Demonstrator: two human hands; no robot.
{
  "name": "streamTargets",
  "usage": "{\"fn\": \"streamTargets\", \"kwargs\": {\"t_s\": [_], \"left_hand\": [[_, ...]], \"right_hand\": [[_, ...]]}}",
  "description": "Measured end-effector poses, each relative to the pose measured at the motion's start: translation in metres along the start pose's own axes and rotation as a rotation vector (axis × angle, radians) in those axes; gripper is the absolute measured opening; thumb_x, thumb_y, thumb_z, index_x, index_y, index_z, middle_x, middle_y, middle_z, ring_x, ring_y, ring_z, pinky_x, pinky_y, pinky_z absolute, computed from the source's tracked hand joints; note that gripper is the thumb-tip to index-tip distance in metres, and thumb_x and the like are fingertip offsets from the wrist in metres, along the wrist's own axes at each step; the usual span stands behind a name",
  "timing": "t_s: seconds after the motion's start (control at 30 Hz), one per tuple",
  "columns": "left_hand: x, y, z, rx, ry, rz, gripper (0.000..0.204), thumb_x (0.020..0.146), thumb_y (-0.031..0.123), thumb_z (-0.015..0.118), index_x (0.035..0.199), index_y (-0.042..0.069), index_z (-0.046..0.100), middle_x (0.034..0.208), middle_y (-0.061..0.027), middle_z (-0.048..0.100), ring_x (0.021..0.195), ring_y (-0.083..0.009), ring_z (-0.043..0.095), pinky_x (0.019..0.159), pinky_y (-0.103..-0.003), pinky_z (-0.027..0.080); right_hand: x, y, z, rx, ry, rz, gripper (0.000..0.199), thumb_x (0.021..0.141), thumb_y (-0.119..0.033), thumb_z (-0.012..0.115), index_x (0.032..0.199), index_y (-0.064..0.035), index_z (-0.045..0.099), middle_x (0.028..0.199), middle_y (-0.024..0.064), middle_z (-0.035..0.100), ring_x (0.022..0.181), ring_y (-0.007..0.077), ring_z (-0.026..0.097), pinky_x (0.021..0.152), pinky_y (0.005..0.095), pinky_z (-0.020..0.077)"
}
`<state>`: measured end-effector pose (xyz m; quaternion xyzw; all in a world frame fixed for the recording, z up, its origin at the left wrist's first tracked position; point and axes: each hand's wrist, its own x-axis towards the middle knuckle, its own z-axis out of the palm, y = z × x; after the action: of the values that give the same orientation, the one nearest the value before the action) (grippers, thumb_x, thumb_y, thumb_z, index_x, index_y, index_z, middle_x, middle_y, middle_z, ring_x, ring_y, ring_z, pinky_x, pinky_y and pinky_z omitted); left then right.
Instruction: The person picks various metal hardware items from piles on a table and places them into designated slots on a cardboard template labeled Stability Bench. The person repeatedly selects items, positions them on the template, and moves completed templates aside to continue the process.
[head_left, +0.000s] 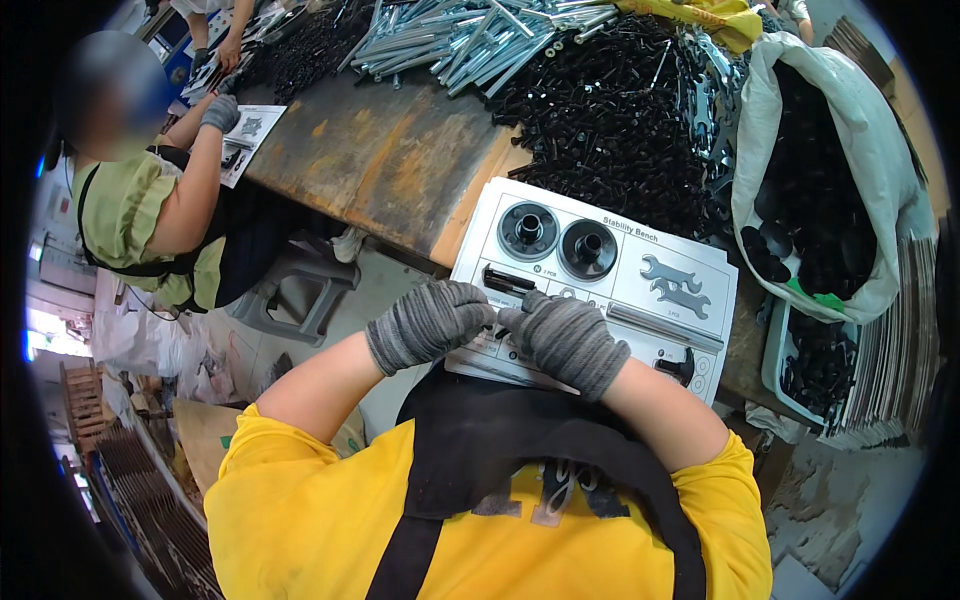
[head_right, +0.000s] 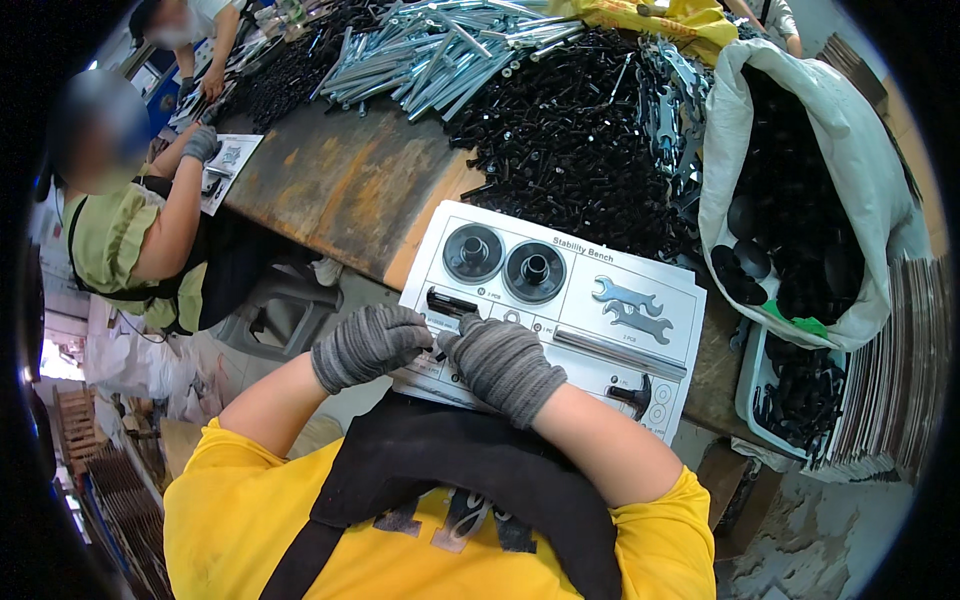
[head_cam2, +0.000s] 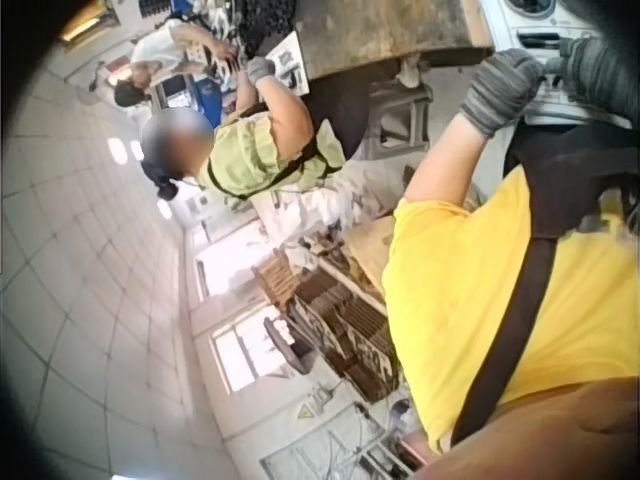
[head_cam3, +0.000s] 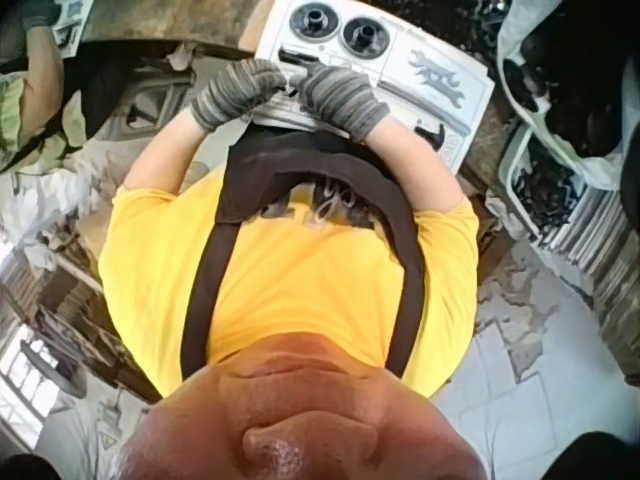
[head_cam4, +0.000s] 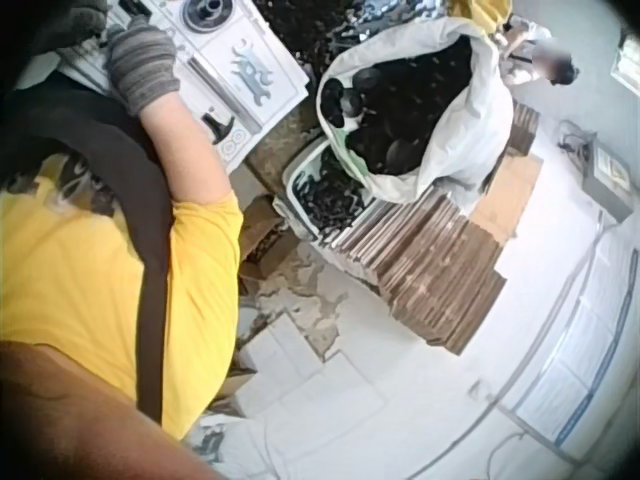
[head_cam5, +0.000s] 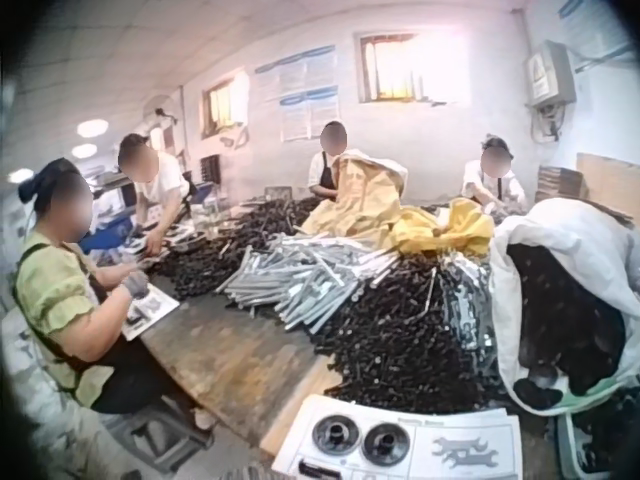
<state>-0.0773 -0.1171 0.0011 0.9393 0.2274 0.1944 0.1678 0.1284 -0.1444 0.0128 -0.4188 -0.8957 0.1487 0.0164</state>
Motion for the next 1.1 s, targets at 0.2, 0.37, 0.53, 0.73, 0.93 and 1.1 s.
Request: {"fn": "streamTargets", "kwargs": {"t_s": [0.2,0.37,0.53,0.73,0.93,1.1], "left_hand": [[-0.01,-0.008,-0.009,-0.366,0.043,-0.337,0.025,0.071,0.003,0.065,0.096,0.005,0.061,0.09,-0.0091,0.059,0.085,-0.0221,0.059,0.076,-0.031,0.048],[-0.007,-0.025,-0.001,-0.158,-0.101,-0.245,0.028,0.07,0.005,0.066,0.098,0.005,0.06,0.089,-0.0088,0.059,0.085,-0.0244,0.058,0.078,-0.031,0.047],[-0.001,-0.005,-0.002,-0.368,-0.108,-0.309,0.044,0.065,0.013,0.071,0.105,0.005,0.054,0.09,-0.0098,0.059,0.086,-0.0289,0.057,0.079,-0.036,0.046],[0.0,0.002,0.013,-0.151,-0.101,-0.241,0.032,0.065,0.013,0.07,0.093,0.006,0.055,0.09,-0.0104,0.059,0.082,-0.0287,0.057,0.076,-0.036,0.047],[-0.011,0.007,0.017,-0.189,0.072,-0.215,0.037,0.065,0.015,0.071,0.095,0.008,0.053,0.082,-0.0085,0.059,0.077,-0.0284,0.058,0.068,-0.035,0.047],[-0.007,0.009,0.02,-0.119,0.066,-0.26,0.039,0.063,0.014,0.072,0.095,0.008,0.053,0.078,-0.0092,0.059,0.074,-0.0287,0.058,0.067,-0.035,0.047]], "right_hand": [[-0.008,-0.001,0.009,0.119,0.221,0.053,0.027,0.075,-0.015,0.054,0.1,-0.0055,0.054,0.09,0.0147,0.056,0.072,0.0275,0.06,0.061,0.0369,0.049],[-0.014,-0.013,0.029,0.059,0.415,-0.127,0.023,0.071,-0.019,0.06,0.09,-0.0066,0.057,0.081,0.0103,0.056,0.07,0.0256,0.059,0.059,0.034,0.0493],[-0.009,-0.014,0.024,0.054,0.288,0.065,0.021,0.072,-0.025,0.06,0.079,-0.0058,0.057,0.079,0.0121,0.057,0.067,0.0268,0.059,0.058,0.037,0.0488],[-0.006,-0.014,0.032,0.025,0.232,0.1,0.024,0.076,-0.029,0.056,0.09,-0.009,0.06,0.075,0.0119,0.057,0.062,0.0265,0.06,0.052,0.0366,0.0492],[-0.014,-0.015,0.028,0.04,0.154,0.056,0.025,0.078,-0.026,0.055,0.097,-0.0103,0.058,0.07,0.0104,0.057,0.058,0.025,0.059,0.048,0.0352,0.0486],[-0.03,0.0,0.017,0.154,0.236,0.052,0.025,0.078,-0.022,0.056,0.1,-0.0109,0.056,0.069,0.0109,0.056,0.06,0.0253,0.058,0.051,0.0339,0.0483]]}}
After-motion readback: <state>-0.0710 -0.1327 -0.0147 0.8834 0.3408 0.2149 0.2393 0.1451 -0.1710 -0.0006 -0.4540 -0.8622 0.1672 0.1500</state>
